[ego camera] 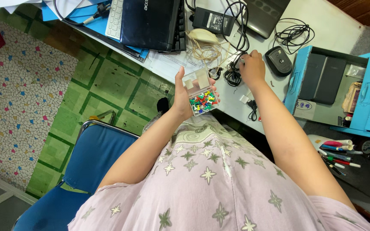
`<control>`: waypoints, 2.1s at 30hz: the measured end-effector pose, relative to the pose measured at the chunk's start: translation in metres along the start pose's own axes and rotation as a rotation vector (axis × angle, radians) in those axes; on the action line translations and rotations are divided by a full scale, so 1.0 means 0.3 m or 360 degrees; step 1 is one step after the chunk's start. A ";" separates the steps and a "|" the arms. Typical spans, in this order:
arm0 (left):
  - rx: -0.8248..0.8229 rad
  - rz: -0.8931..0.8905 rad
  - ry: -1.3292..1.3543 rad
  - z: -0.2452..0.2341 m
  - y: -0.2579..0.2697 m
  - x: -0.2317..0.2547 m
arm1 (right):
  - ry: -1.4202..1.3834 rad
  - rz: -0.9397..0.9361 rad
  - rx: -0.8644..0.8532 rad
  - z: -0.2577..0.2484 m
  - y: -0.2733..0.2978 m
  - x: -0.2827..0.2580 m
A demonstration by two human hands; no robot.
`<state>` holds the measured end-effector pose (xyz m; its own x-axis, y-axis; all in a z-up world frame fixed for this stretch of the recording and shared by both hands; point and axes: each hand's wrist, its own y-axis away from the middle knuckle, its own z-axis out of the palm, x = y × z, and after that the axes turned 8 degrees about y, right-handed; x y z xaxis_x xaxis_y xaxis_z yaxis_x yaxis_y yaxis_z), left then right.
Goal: The person sorts small colorful plastic pieces from a clear container onto a desk, then places the container into a blue wall-mounted cabinet. They also handle a small black circular object and a USB cable on the desk.
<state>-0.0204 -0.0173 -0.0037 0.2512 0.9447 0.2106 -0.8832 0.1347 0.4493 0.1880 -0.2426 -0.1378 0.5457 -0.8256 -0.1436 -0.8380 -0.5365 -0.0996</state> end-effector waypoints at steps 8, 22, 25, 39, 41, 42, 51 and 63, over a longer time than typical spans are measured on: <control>-0.0020 0.0016 0.0028 -0.018 0.002 0.001 | 0.0297 -0.0052 -0.0099 0.043 -0.001 -0.012; -0.0009 -0.0051 0.0020 -0.002 -0.014 -0.010 | -0.0507 0.0343 0.0046 0.010 0.016 0.012; -0.0014 -0.0070 0.0032 0.000 -0.016 -0.016 | -0.0763 0.0523 0.0117 0.026 0.010 0.035; 0.0021 -0.0108 0.0044 0.014 -0.036 -0.050 | -0.3296 0.1450 -0.0189 -0.142 0.058 0.007; -0.0013 -0.0130 0.0056 0.020 -0.040 -0.055 | -0.3483 0.1495 -0.0079 -0.173 0.077 -0.008; -0.0030 -0.0141 0.0061 0.022 -0.042 -0.057 | -0.3546 0.1495 -0.0054 -0.188 0.087 -0.017; 0.0009 -0.0148 0.0014 0.038 -0.043 -0.057 | -0.3587 0.1246 -0.0217 -0.412 0.175 -0.110; -0.0063 -0.0177 -0.0043 0.074 -0.056 -0.058 | -0.4518 0.0724 -0.0521 -0.796 0.267 -0.315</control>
<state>-0.0012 -0.0426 0.0045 0.3587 0.9150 0.1850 -0.8641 0.2505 0.4366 0.0679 -0.2492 0.1029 -0.7297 0.6775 -0.0927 -0.6795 -0.7034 0.2084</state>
